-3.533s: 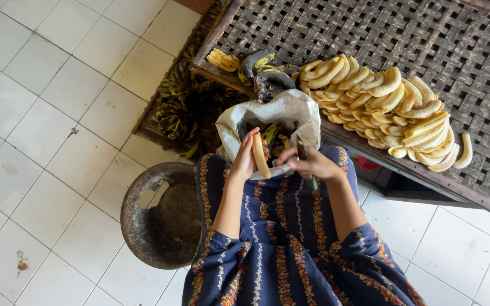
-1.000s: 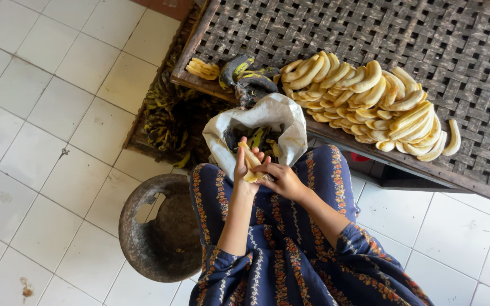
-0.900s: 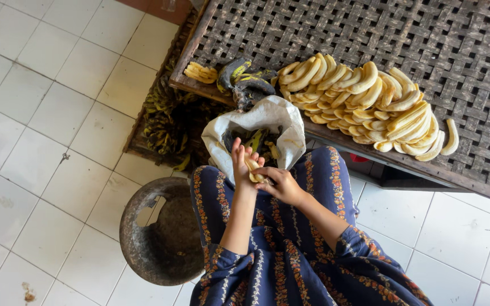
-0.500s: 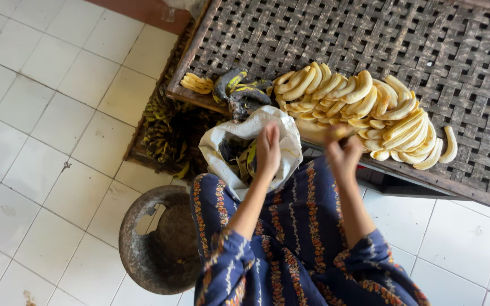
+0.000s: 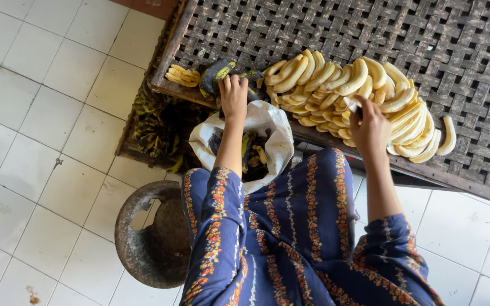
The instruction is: The person peels multiple bananas by hand one at a time, discarding the skins into a white bag and placing the peeled fruit onto a large wooden tray.
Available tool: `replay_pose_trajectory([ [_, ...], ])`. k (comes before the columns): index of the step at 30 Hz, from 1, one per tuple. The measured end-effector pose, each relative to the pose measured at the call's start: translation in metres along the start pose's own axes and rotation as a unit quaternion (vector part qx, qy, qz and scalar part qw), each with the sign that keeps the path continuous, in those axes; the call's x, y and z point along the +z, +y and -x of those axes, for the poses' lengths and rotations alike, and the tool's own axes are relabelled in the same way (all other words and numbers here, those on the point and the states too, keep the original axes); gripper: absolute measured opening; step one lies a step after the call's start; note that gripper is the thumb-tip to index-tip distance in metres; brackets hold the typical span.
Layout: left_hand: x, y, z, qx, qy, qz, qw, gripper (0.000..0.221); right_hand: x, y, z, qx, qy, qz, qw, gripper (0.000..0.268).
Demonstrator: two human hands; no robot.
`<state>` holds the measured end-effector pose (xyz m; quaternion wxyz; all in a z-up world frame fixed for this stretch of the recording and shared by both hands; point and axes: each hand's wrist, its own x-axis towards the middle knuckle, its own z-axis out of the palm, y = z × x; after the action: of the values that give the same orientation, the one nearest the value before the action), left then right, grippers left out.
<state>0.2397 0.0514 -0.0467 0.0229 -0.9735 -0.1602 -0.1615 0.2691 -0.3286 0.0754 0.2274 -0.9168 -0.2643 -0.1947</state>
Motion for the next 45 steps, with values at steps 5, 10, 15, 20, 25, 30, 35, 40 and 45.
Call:
replay_pose_trajectory([
  [5,-0.007,-0.015,0.001,-0.123,0.153,0.454,0.869,0.042,-0.006,-0.046,0.020,0.041,-0.028,-0.114,0.992,0.028],
  [10,0.020,-0.026,-0.004,-0.159,0.243,0.621,0.728,0.052,0.007,-0.070,0.017,0.019,-0.047,-0.157,0.986,0.032],
  [15,0.041,-0.026,0.002,-0.170,0.237,0.746,0.598,0.057,0.033,-0.089,0.004,0.160,-0.183,-0.244,0.939,0.025],
  [20,0.021,-0.038,0.013,-0.191,0.197,0.789,0.550,0.054,0.072,-0.107,-0.024,0.116,-0.178,-0.378,0.901,0.024],
  [25,-0.012,-0.031,0.014,-0.218,0.169,0.852,0.444,0.051,0.127,-0.139,-0.068,0.026,-0.210,-0.192,0.958,0.038],
  [30,-0.022,-0.021,0.013,-0.278,0.171,0.879,0.348,0.054,0.164,-0.163,-0.103,-0.059,-0.286,-0.142,0.946,0.063],
  [35,-0.010,-0.038,0.020,-0.283,0.163,0.923,0.202,0.053,0.168,-0.170,-0.099,-0.070,-0.307,-0.097,0.944,0.056],
  [40,-0.003,-0.058,0.027,-0.230,0.094,0.959,0.136,0.053,0.173,-0.170,-0.098,-0.085,-0.351,-0.036,0.932,0.059],
  [45,-0.023,-0.058,0.026,-0.161,0.044,0.968,0.190,0.052,0.190,-0.170,-0.091,-0.057,-0.279,-0.035,0.958,0.055],
])
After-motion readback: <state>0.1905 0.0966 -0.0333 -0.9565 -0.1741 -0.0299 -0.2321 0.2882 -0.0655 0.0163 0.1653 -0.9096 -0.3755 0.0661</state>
